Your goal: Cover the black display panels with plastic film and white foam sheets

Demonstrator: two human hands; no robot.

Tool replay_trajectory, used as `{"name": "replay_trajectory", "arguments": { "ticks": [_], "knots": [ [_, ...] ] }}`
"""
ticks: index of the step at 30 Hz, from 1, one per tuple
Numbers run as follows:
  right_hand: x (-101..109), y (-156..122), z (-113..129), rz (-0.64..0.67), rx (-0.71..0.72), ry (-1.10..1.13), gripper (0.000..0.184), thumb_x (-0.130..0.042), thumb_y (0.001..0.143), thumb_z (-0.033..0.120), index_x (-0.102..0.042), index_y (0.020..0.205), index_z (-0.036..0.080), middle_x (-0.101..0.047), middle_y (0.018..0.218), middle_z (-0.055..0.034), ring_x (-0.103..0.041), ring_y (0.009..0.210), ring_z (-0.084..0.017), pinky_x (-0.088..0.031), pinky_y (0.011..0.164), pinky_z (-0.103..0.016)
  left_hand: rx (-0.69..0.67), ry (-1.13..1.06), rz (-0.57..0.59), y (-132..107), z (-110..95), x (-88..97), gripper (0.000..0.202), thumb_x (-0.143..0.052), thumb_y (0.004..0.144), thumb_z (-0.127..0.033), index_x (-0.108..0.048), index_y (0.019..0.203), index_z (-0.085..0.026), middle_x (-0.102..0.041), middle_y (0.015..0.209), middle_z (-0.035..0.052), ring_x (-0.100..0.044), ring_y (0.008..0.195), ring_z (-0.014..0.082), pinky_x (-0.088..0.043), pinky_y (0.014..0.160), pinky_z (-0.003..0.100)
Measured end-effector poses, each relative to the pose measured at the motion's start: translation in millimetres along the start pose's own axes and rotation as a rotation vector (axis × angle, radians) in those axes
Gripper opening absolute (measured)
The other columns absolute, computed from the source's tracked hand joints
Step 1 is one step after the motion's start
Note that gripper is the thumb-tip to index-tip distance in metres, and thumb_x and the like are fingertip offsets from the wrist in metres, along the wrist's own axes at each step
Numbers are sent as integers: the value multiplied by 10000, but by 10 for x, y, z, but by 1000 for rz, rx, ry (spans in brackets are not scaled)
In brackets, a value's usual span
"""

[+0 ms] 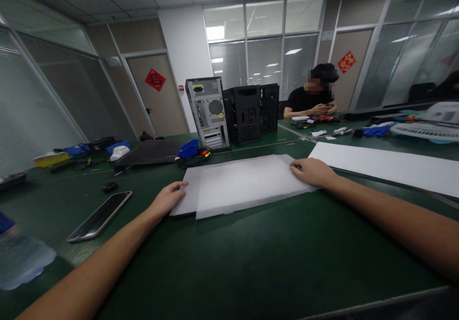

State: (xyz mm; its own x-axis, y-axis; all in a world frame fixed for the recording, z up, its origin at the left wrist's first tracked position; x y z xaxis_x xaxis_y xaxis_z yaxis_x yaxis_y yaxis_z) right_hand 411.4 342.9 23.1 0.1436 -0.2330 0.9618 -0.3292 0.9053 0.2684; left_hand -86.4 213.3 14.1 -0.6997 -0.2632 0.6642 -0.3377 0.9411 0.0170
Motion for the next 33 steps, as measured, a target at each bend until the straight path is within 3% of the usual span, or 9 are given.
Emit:
{"name": "replay_trajectory", "arguments": {
  "ticks": [4, 9, 12, 16, 22, 33],
  "knots": [
    [10, -16, 113, -21, 3, 34, 567, -333, 920, 575, -665, 1233, 237, -706, 1100, -87, -650, 981, -286, -489, 866, -418, -50, -1, -8, -1, -30, -9, 563, -668, 725, -461, -684, 1229, -209, -668, 1200, 103, -640, 964, 261, -464, 818, 333],
    [50, -52, 278, -42, 91, 83, 573, -323, 933, 578, -660, 1241, 231, -686, 1170, -71, -645, 1006, -275, -484, 907, -418, -74, 113, -1, -28, -72, -11, 690, -654, 708, -602, -659, 1264, -194, -637, 830, 45, -603, 756, 237, -433, 698, 326],
    [74, -81, 381, -35, 160, 117, 568, -342, 935, 571, -657, 1252, 221, -693, 1139, -86, -638, 1004, -277, -480, 911, -423, -77, 140, -7, -31, -81, -1, 696, -670, 692, -600, -659, 1262, -202, -590, 764, 18, -585, 725, 227, -423, 688, 319],
    [73, -111, 470, -8, 235, 182, 580, -351, 941, 576, -632, 1287, 204, -670, 1190, -98, -617, 1061, -282, -462, 950, -437, -53, 112, -14, -22, -57, 4, 624, -663, 715, -517, -660, 1261, -214, -613, 787, 27, -597, 732, 225, -436, 696, 316],
    [47, -135, 524, 48, 333, 296, 558, -374, 952, 565, -606, 1310, 206, -621, 1292, -78, -568, 1175, -262, -416, 1041, -436, -21, 0, 5, -31, -39, -19, 529, -604, 765, -360, -650, 1271, -212, -680, 1007, 69, -622, 817, 218, -461, 711, 302],
    [31, -105, 482, 14, 364, 230, 546, -374, 954, 563, -638, 1256, 193, -644, 1249, -86, -582, 1146, -265, -427, 1020, -437, 18, -18, 9, -64, -56, -12, 505, -597, 793, -384, -657, 1264, -211, -696, 1008, 67, -612, 760, 195, -456, 649, 280]
  ]
}}
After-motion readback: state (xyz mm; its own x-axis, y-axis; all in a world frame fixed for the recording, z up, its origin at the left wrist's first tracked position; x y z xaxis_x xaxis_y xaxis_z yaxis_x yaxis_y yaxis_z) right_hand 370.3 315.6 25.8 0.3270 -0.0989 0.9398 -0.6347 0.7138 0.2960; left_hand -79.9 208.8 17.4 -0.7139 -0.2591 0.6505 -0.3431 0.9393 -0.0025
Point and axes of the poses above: each hand's wrist, its own y-axis towards the middle knuckle, its own x-axis out of the back of the hand, z = x × y, the point moved 7 cm from there along y, towards the middle knuckle
